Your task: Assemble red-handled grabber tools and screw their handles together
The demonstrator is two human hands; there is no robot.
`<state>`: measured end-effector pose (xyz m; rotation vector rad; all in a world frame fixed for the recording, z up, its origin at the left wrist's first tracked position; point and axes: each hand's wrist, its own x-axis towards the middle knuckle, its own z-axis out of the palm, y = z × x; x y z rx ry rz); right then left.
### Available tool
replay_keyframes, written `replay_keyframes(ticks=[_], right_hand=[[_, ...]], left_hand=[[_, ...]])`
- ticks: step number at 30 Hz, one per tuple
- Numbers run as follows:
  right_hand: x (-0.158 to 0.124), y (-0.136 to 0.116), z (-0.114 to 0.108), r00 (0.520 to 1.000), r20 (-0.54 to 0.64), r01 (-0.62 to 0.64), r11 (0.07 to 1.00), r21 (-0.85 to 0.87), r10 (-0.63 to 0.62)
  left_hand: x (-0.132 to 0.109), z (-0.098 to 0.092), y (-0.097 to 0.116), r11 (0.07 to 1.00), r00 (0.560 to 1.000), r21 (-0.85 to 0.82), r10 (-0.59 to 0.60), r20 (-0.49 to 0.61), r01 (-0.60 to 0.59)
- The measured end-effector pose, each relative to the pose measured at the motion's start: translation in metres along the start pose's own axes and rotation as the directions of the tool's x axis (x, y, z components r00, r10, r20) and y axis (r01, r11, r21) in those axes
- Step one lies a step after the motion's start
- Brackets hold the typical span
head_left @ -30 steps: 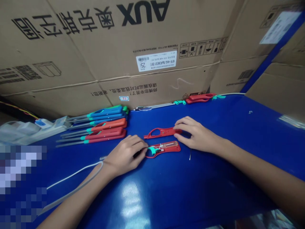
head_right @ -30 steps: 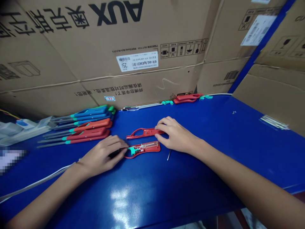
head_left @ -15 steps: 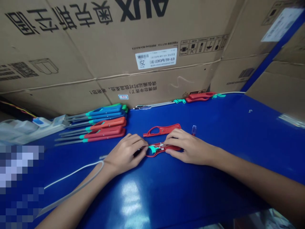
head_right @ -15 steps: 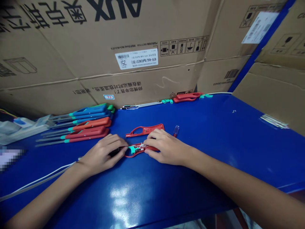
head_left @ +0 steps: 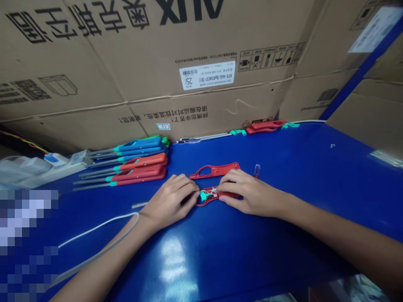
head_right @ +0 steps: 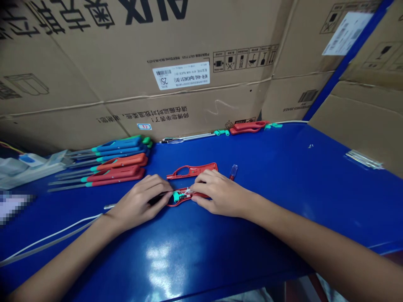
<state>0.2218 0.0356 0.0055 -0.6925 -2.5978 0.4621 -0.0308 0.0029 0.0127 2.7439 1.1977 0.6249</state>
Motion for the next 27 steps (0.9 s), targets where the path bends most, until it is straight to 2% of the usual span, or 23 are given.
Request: replay_keyframes(ticks=[15,27], right_hand=[[0.0002,0.0012,0.0012,1.000,-0.016,0.024,0.999,-0.024,-0.024],[0.0013,-0.0011,-0.0003,1.000,-0.005,0.026,0.999,-0.034,-0.026]], left_hand=[[-0.0009,0.0049,-0.0012,0.998,0.999,-0.062,-0.032,-0.015,0.031],[0.0001,0.0058,0.0005,0.990,0.994,-0.104,-0.102,-0.048,0.097]])
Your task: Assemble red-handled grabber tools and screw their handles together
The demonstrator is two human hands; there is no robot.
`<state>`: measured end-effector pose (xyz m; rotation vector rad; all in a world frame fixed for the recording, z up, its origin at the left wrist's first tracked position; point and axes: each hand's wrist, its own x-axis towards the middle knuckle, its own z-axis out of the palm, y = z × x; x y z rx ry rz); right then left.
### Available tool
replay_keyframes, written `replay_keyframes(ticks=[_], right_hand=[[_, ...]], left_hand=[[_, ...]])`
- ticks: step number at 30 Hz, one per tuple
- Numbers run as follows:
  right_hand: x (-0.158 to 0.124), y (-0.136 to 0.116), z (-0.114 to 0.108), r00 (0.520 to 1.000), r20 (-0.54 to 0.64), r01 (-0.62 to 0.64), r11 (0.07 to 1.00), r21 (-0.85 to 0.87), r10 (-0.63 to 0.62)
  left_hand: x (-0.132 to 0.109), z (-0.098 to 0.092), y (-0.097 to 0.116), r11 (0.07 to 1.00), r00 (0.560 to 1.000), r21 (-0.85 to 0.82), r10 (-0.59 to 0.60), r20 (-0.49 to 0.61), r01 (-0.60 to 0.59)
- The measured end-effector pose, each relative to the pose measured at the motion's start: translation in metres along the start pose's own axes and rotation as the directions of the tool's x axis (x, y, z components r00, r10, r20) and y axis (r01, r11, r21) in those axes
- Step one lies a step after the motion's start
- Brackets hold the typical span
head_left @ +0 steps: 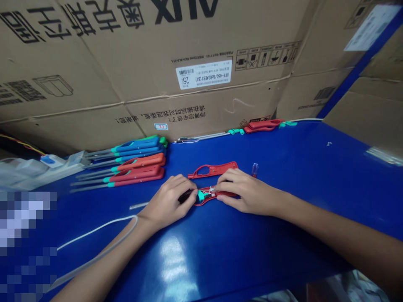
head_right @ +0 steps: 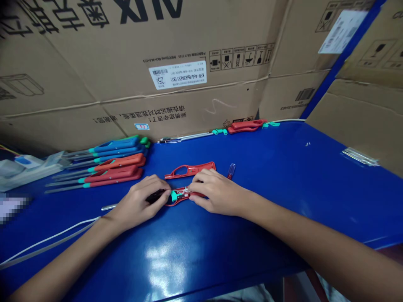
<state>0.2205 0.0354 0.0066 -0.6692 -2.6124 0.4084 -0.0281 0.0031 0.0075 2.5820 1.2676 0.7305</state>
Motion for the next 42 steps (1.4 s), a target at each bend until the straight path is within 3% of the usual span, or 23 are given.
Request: replay_keyframes(ticks=[5,12,27,42], right_hand=[[0.000,0.000,0.000,1.000,0.012,-0.015,1.000,0.001,0.015],[0.000,0.001,0.000,1.000,0.002,-0.011,1.000,0.008,0.011],[-0.002,0.000,-0.001,0.999,0.028,-0.037,0.999,0.016,0.037],[-0.001,0.001,-0.001,0.999,0.026,-0.040,0.999,0.021,0.040]], left_hand=[[-0.001,-0.004,-0.002,1.000,1.000,0.001,0.002,0.001,-0.002],[-0.001,-0.011,-0.001,0.997,0.994,0.071,0.035,0.102,-0.042],[-0.002,-0.024,-0.008,0.978,0.980,0.117,0.162,0.117,-0.175],[-0.001,-0.027,-0.009,0.980,0.979,0.096,0.165,0.119,-0.177]])
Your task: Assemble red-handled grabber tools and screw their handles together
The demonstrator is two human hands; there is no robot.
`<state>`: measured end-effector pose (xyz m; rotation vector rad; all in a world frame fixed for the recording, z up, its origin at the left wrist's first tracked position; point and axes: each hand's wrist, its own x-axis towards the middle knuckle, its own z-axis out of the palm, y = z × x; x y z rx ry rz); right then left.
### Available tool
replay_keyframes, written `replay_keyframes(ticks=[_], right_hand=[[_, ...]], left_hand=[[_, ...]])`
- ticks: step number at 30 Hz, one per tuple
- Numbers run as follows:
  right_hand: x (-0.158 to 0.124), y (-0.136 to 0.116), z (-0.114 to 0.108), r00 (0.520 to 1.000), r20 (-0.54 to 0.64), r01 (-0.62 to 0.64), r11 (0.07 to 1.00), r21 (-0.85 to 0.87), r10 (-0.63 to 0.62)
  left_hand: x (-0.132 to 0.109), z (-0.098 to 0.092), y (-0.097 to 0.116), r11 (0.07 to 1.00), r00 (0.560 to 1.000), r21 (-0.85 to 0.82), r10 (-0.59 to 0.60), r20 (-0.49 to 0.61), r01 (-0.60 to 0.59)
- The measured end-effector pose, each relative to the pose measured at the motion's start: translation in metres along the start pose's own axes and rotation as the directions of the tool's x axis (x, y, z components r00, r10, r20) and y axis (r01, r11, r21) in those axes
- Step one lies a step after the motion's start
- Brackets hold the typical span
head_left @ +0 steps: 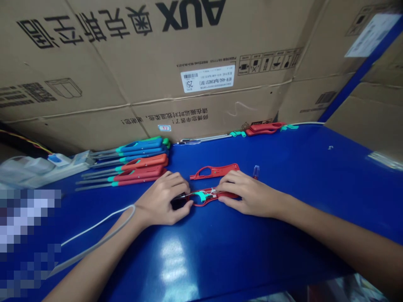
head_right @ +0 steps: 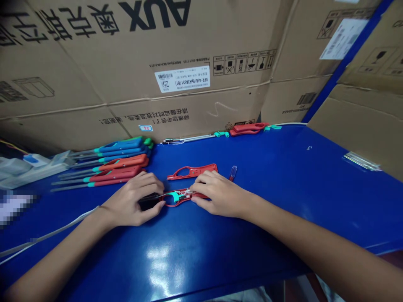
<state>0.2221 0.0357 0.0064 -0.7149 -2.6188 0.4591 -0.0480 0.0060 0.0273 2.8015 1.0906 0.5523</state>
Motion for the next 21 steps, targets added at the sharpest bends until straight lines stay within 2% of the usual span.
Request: replay_keyframes(ticks=[7,10,15,21], right_hand=[[0.000,0.000,-0.001,1.000,0.012,-0.011,1.000,-0.001,0.011],[0.000,0.001,-0.003,1.000,0.019,-0.009,1.000,-0.004,0.009],[0.000,0.003,-0.009,1.000,0.009,-0.007,1.000,-0.018,0.007],[0.001,0.003,-0.011,1.000,0.020,-0.019,1.000,-0.010,0.019]], left_hand=[[0.000,-0.002,0.002,0.999,0.999,0.010,-0.032,0.037,0.032],[-0.002,-0.007,-0.002,0.993,0.991,-0.004,-0.117,0.064,0.117],[-0.007,-0.016,-0.015,0.938,0.930,-0.102,-0.306,0.204,0.331],[-0.006,-0.021,-0.021,0.907,0.897,-0.160,-0.335,0.289,0.390]])
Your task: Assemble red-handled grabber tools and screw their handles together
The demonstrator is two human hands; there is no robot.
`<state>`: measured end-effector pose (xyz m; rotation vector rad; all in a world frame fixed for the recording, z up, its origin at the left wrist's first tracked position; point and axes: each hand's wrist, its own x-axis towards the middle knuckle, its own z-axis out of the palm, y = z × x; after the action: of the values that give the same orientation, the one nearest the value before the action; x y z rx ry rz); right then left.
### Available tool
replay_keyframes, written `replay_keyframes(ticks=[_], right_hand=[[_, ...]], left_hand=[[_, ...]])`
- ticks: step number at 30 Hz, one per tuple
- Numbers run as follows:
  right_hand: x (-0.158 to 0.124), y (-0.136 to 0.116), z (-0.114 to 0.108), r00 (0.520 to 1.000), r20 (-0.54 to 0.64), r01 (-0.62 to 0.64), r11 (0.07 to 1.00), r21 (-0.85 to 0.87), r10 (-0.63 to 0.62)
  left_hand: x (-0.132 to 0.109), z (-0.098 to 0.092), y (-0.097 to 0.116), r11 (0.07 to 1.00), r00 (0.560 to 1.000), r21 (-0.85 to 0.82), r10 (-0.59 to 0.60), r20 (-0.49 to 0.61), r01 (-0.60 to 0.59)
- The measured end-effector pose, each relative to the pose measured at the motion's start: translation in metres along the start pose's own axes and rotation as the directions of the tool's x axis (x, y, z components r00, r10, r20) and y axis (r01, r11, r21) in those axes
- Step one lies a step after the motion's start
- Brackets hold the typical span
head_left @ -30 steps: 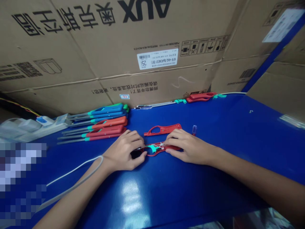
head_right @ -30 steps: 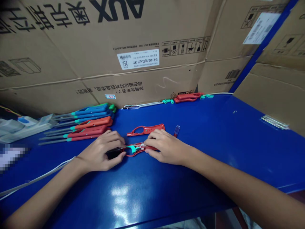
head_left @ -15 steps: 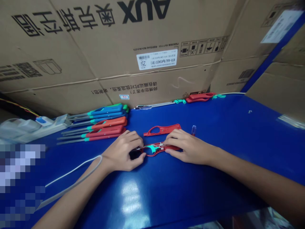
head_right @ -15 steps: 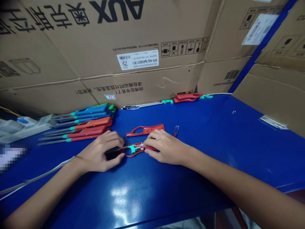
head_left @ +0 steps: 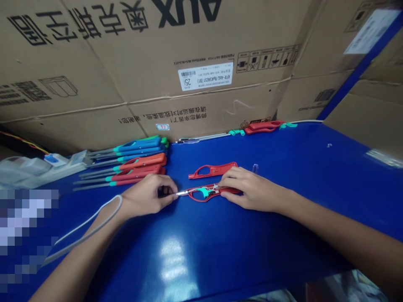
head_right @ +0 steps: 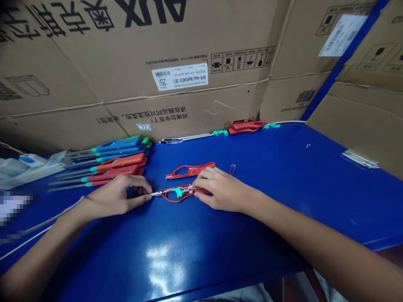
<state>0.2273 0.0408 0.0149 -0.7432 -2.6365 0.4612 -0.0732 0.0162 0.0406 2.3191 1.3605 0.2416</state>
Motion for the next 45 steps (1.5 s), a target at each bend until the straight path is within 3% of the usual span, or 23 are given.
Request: replay_keyframes(ticks=[17,21,25,30,37,45], right_hand=[[-0.001,0.000,0.001,1.000,-0.001,-0.018,1.000,-0.001,0.018],[0.000,-0.002,-0.001,1.000,-0.001,-0.015,1.000,-0.010,0.015],[-0.001,0.001,-0.009,0.997,-0.074,0.023,1.000,-0.021,-0.025],[-0.002,0.024,-0.017,0.979,-0.197,-0.062,0.993,-0.097,0.042],[-0.003,0.046,-0.015,0.992,-0.060,-0.117,0.984,-0.134,0.109],[-0.002,0.041,-0.015,0.989,-0.061,-0.140,0.983,-0.122,0.133]], left_hand=[[0.000,-0.001,0.002,0.999,1.000,0.047,0.009,0.019,-0.010],[0.000,0.002,0.005,0.992,0.999,0.124,0.025,-0.031,-0.021],[0.000,0.007,0.010,0.980,0.993,0.196,0.060,-0.100,-0.040],[0.001,0.013,0.015,0.967,0.986,0.235,0.127,-0.107,-0.099],[0.002,0.018,0.015,0.958,0.976,0.248,0.177,-0.124,-0.142],[0.002,0.017,0.016,0.955,0.975,0.254,0.189,-0.115,-0.155]])
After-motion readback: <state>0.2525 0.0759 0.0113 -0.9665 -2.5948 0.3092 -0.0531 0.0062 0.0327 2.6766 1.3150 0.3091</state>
